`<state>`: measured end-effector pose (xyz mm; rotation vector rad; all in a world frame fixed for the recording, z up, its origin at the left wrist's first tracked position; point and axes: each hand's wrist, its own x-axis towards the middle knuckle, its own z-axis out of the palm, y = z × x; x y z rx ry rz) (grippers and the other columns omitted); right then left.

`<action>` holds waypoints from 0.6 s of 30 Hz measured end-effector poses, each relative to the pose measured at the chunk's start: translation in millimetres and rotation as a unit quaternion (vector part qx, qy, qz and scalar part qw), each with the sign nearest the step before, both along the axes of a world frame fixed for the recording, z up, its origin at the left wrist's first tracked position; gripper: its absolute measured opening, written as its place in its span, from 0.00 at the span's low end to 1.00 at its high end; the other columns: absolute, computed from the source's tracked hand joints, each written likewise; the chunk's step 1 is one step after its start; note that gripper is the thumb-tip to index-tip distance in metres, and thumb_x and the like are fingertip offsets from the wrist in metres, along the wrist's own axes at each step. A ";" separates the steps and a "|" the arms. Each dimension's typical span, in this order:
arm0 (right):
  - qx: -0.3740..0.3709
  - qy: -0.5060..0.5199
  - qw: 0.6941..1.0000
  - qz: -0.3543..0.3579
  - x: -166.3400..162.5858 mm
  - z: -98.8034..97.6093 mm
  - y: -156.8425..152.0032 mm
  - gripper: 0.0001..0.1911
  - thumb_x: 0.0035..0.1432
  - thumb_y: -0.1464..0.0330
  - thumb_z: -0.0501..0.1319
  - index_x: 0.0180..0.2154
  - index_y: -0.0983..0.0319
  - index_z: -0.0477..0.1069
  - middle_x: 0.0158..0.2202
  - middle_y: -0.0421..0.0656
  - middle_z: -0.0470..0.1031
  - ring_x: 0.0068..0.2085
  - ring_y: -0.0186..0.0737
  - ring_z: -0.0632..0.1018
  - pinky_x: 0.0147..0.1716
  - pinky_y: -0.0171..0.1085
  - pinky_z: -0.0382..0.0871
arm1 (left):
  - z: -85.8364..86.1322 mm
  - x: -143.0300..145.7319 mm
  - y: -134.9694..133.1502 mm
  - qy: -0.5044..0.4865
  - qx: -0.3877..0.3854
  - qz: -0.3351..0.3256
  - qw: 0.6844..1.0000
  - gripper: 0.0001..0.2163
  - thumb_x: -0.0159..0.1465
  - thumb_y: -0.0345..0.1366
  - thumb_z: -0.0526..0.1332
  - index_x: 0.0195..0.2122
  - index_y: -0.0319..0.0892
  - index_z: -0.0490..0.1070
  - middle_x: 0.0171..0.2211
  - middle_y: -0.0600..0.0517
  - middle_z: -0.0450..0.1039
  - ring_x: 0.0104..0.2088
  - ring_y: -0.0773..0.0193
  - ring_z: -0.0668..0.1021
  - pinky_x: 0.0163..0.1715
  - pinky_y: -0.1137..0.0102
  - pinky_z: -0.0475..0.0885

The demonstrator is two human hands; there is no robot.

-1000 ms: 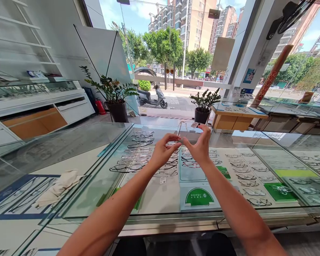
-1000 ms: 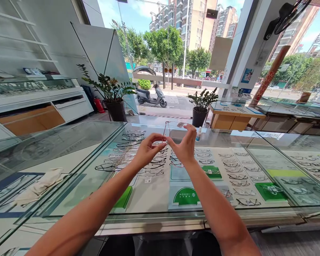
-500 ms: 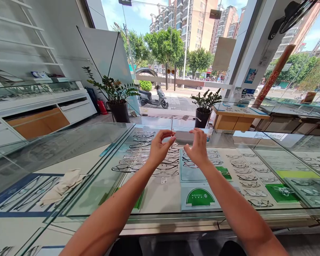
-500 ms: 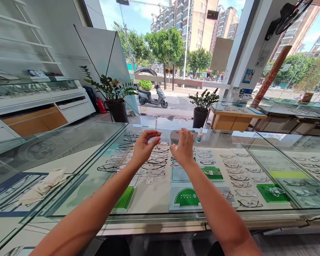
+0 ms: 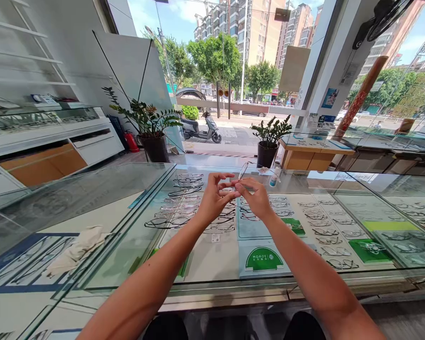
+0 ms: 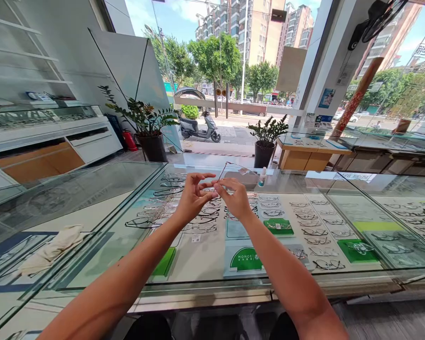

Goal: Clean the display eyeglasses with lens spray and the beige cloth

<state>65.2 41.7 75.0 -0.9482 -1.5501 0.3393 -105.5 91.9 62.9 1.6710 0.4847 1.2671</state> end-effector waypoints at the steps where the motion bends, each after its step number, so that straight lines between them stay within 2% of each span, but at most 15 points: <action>1: 0.003 0.010 1.000 -0.010 3.2 2.3 0.3 0.12 0.72 0.58 0.66 0.41 0.54 0.87 0.46 0.46 0.89 0.52 0.50 0.84 0.58 0.51 0.76 | -0.2 -0.3 -1.6 0.013 0.010 0.005 1.000 0.31 0.60 0.47 0.78 0.50 0.51 0.55 0.67 0.42 0.66 0.57 0.51 0.82 0.43 0.60 0.84; 3: 0.024 0.027 0.997 -0.062 16.4 8.5 2.2 0.12 0.71 0.59 0.65 0.41 0.56 0.86 0.45 0.47 0.89 0.51 0.49 0.84 0.57 0.50 0.76 | 0.5 -0.7 -7.0 0.053 0.060 0.037 0.996 0.29 0.63 0.48 0.75 0.55 0.51 0.57 0.70 0.40 0.64 0.61 0.48 0.81 0.50 0.53 0.83; 5: 0.064 0.048 0.983 -0.164 39.0 14.8 6.9 0.12 0.71 0.60 0.64 0.39 0.57 0.85 0.43 0.48 0.88 0.50 0.49 0.84 0.58 0.50 0.75 | 3.4 1.0 -14.0 0.101 0.131 0.093 0.982 0.26 0.66 0.49 0.72 0.58 0.49 0.61 0.70 0.38 0.65 0.64 0.46 0.78 0.61 0.47 0.77; 8: 0.114 0.093 0.930 -0.336 82.6 19.3 17.5 0.14 0.70 0.61 0.60 0.38 0.59 0.81 0.42 0.50 0.87 0.48 0.51 0.83 0.56 0.51 0.74 | 12.8 14.6 -20.2 0.182 0.189 0.135 0.956 0.19 0.71 0.50 0.66 0.58 0.47 0.69 0.68 0.38 0.70 0.68 0.42 0.74 0.68 0.42 0.69; 11: 0.117 0.129 0.893 -0.416 120.8 15.4 27.0 0.16 0.71 0.61 0.55 0.39 0.60 0.79 0.44 0.53 0.86 0.47 0.51 0.82 0.53 0.50 0.75 | 25.3 49.7 -12.9 0.294 0.173 0.055 0.938 0.21 0.72 0.56 0.62 0.58 0.48 0.76 0.71 0.38 0.69 0.72 0.36 0.71 0.70 0.39 0.65; 14: 0.114 0.133 0.867 -0.467 141.6 7.4 31.8 0.16 0.71 0.61 0.53 0.39 0.60 0.77 0.44 0.54 0.85 0.48 0.53 0.81 0.53 0.51 0.73 | 35.0 102.3 6.4 0.385 0.151 -0.038 0.909 0.31 0.70 0.61 0.63 0.69 0.50 0.74 0.77 0.36 0.61 0.77 0.34 0.63 0.73 0.40 0.61; 18: 0.098 0.124 0.853 -0.497 147.4 -0.4 34.2 0.16 0.72 0.61 0.52 0.40 0.60 0.76 0.45 0.55 0.84 0.49 0.54 0.80 0.56 0.52 0.71 | 35.4 167.9 34.3 0.521 0.127 -0.013 0.844 0.42 0.67 0.65 0.63 0.78 0.52 0.62 0.83 0.36 0.43 0.81 0.27 0.47 0.74 0.38 0.55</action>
